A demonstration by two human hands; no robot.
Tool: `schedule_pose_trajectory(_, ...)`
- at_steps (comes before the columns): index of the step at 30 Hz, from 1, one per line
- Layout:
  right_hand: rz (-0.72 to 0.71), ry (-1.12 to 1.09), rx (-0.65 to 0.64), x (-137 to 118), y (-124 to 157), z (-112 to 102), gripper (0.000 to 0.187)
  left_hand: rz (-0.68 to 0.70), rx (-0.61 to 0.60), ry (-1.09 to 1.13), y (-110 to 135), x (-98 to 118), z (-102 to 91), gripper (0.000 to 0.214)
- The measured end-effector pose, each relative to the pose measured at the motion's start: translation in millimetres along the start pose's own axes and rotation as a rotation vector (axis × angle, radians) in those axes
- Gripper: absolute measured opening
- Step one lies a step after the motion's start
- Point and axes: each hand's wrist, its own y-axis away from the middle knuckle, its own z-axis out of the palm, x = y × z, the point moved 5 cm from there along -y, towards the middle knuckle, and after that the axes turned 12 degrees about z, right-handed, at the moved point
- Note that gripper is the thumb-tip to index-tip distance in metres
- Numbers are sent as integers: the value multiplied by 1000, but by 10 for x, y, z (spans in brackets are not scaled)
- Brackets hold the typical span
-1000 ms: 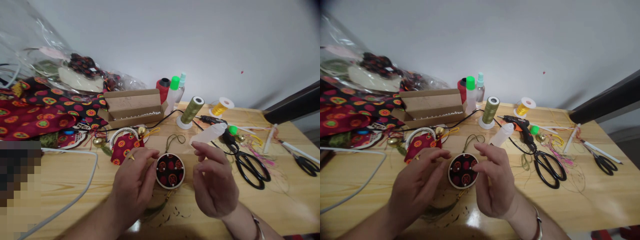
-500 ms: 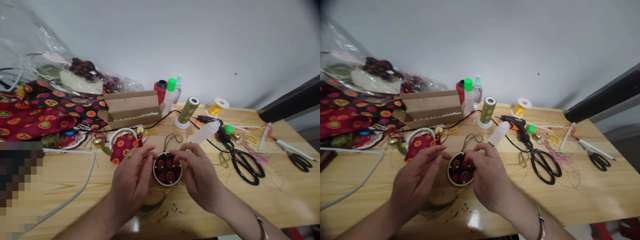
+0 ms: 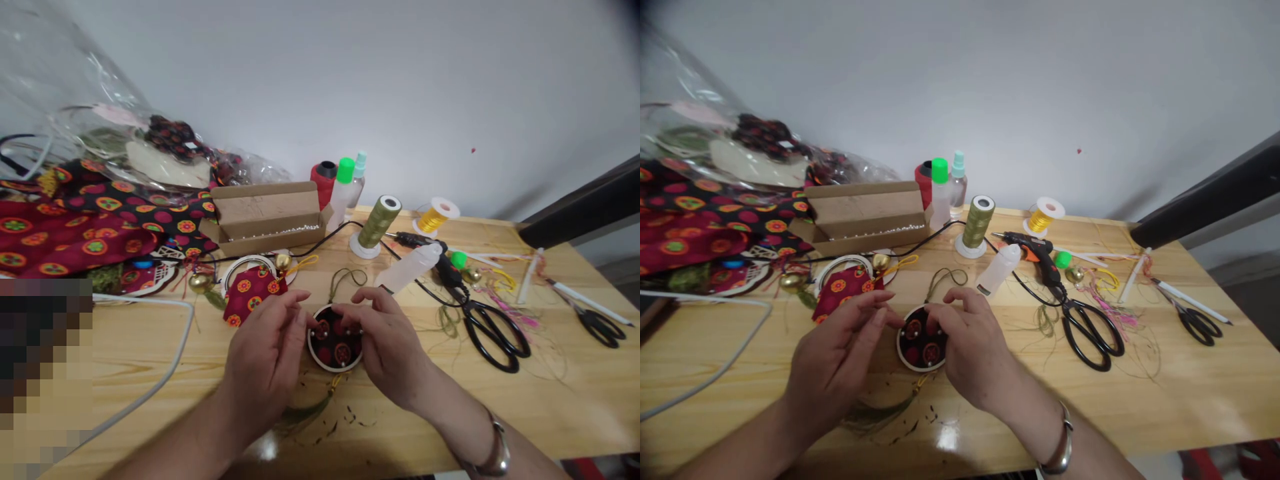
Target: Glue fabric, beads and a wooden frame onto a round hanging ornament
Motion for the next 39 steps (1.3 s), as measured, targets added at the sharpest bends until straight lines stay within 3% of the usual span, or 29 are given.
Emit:
schedule_pose_trajectory(10,11,5,-34,43,-8,26,56,38,-18,-36,-23,19,0,23)
schedule_pose_trajectory(17,42,-73,55,-37,35,-133,52,34,-20,-28,-28,13,4,22)
schedule_pose_trajectory(23,222,-31,5,-148,119,-373,26,28,34,-21,-31,22,-21,24)
schedule_pose_trajectory(27,336,-88,-26,-142,250,-411,10,12,105,-70,-40,21,-46,27)
schedule_pose_trajectory(33,581,-382,104,13,407,-339,13,30,108,-50,-28,32,-55,26)
schedule_pose_trajectory(39,892,-1051,116,211,451,-142,24,33,105,-36,-23,27,-58,26)
